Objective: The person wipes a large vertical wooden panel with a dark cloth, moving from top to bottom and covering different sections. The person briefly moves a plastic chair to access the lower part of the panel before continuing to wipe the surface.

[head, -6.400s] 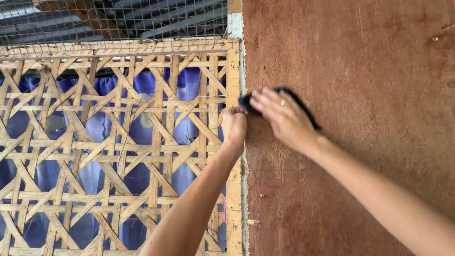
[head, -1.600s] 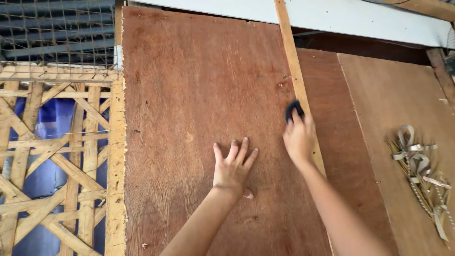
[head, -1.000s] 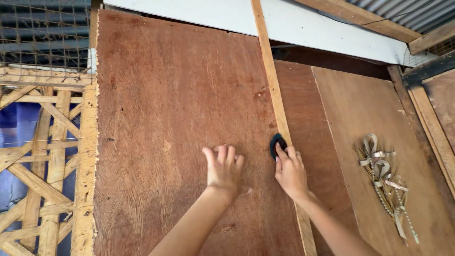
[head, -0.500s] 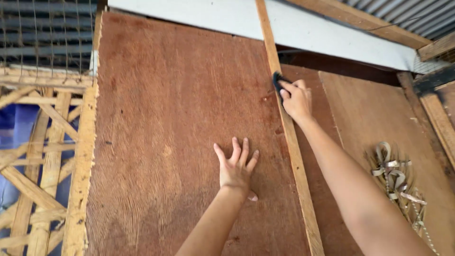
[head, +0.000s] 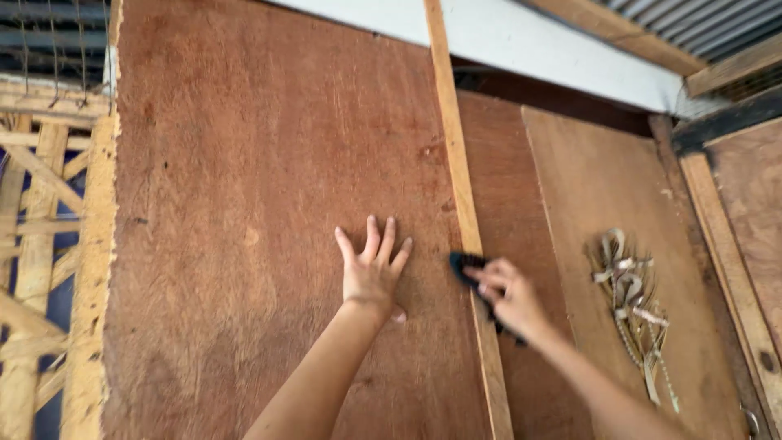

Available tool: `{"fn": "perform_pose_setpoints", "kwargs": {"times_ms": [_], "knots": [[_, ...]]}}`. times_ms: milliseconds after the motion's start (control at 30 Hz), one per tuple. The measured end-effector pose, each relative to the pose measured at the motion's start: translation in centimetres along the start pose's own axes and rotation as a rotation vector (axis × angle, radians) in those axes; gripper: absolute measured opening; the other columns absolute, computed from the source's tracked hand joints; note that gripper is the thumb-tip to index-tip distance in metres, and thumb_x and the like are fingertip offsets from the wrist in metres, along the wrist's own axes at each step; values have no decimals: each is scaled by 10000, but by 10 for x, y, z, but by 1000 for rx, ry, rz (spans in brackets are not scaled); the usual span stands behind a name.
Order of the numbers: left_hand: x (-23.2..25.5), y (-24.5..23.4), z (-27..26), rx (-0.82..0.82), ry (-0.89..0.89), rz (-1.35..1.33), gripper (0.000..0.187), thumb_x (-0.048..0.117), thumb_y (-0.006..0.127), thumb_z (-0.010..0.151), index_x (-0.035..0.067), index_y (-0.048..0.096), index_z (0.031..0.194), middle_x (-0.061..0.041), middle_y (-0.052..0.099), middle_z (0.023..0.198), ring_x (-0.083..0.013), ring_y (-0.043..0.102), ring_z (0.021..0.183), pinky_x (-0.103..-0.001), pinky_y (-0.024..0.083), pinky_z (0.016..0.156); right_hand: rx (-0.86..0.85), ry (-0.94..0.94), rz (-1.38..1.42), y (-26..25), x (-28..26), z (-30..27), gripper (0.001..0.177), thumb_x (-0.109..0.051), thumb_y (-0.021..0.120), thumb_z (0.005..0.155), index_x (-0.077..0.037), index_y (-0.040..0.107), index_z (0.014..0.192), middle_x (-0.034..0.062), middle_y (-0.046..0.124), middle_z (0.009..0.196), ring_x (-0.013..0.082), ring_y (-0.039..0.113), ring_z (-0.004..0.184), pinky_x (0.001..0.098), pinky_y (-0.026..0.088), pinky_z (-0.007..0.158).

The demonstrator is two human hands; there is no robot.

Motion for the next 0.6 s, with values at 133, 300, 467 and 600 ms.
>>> {"fn": "perform_pose_setpoints", "kwargs": {"times_ms": [133,300,467,600], "knots": [[2,1,1,6,-31,-9,1356,767,803,650,309,1,1643,-91,-90,1709,-379,-42,1551,-820,109,1092,263,2,-53,-37,-5,75,360,-57,705,939,-171,738,1279,121,628,1036,257,651,982,347,516,910],[5,8,-6,92,-77,-75,1308,698,840,639,344,66,1631,-73,-32,1705,-370,24,1544,-806,128,1100,378,-114,-123,-8,-41,75,404,-35,734,859,-170,760,1238,153,656,1138,362,619,1008,433,517,895],[11,28,-22,302,-71,-159,1111,590,821,707,310,212,1594,-78,113,1662,-358,160,1507,-771,184,1114,281,-29,-137,12,-51,-40,456,49,671,851,-181,759,1235,161,654,1146,367,610,971,439,538,864],[21,43,-42,430,-45,-221,864,377,779,785,249,370,1535,-104,236,1624,-366,271,1479,-753,224,1119,131,23,-129,7,-67,-118,413,21,692,814,-123,757,1196,157,656,1104,368,626,966,444,536,860]]}}
Point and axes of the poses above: each hand's wrist, its own z-axis towards the middle knuckle, its own y-axis out of the palm, x = y × z, the point moved 4 cm from there along z, towards the middle knuckle
